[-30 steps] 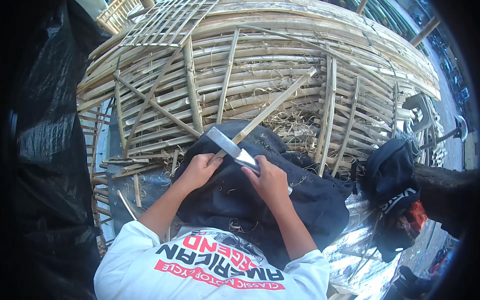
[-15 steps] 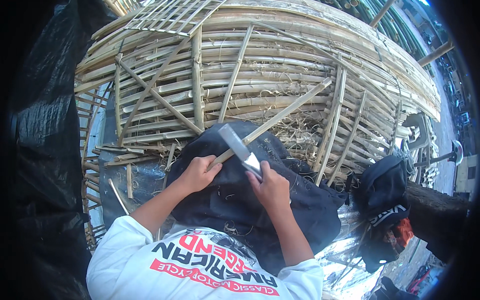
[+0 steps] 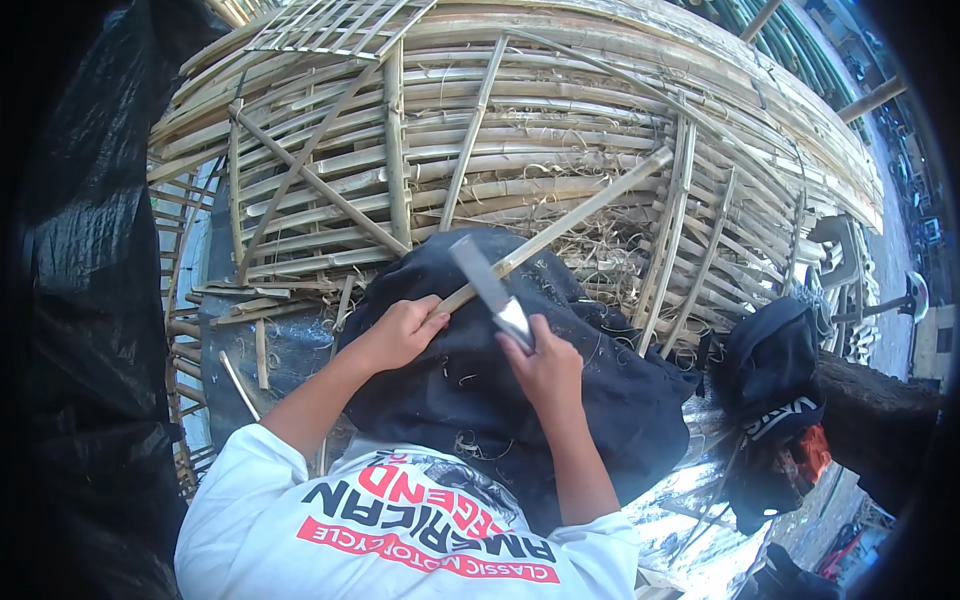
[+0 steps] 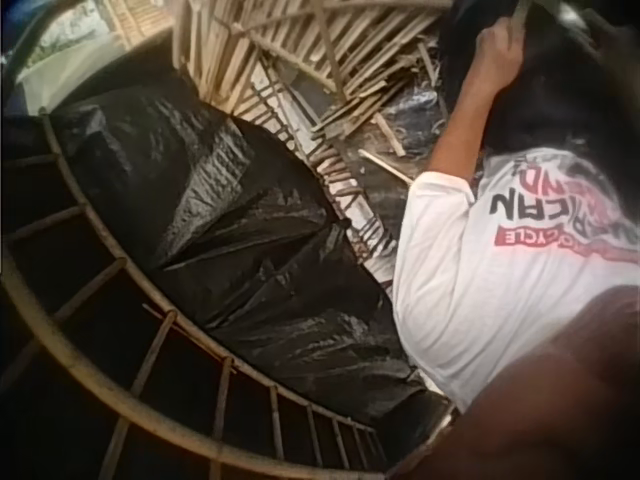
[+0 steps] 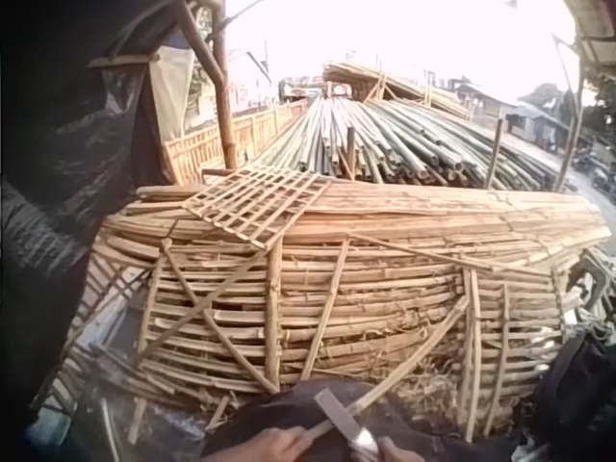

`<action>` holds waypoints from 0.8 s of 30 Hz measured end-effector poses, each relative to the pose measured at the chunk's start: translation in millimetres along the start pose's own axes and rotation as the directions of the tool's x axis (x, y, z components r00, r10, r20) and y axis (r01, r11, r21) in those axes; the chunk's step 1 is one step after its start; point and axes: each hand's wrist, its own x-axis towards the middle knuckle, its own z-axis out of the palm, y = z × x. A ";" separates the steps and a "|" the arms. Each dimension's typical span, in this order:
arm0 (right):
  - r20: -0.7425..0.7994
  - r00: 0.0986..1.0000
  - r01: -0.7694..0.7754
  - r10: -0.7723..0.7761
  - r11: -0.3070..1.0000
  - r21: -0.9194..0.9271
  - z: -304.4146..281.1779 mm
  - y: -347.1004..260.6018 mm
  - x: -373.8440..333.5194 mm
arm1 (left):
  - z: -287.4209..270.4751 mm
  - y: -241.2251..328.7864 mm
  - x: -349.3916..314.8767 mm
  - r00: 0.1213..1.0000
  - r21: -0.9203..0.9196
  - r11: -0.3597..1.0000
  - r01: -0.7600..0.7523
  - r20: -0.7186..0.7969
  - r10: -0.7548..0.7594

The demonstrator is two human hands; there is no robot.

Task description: The person shaves a strip of bamboo with a knife and kemudian weaves it into a circular bamboo framework.

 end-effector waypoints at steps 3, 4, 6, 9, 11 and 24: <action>-0.012 0.999 0.039 -0.040 0.994 -0.106 -9.5 9.9 2.5 | 4.8 -12.0 -2.9 0.988 -0.005 0.990 -0.139 -0.064 0.138; -0.054 0.999 -0.009 0.003 0.995 -0.103 -6.4 17.8 4.7 | 3.0 -3.1 1.0 0.993 0.024 0.994 -0.107 -0.046 0.108; -0.078 0.997 -0.007 -0.002 0.994 -0.112 11.8 16.3 -1.7 | 5.0 -1.4 -1.4 0.997 0.049 0.996 -0.071 -0.027 0.072; 0.068 0.996 0.060 -0.053 0.993 -0.103 9.6 5.0 -13.8 | 10.9 -13.0 -1.7 0.984 0.077 0.984 -0.160 -0.072 0.166; 0.030 0.999 -0.040 0.043 0.995 -0.089 6.2 4.8 2.6 | 1.4 -16.5 -4.9 0.988 0.068 0.989 -0.129 -0.071 0.134; -0.059 0.997 -0.046 0.043 0.997 -0.065 29.5 16.6 -7.1 | 9.6 -6.1 1.8 0.994 0.076 0.993 -0.086 -0.055 0.090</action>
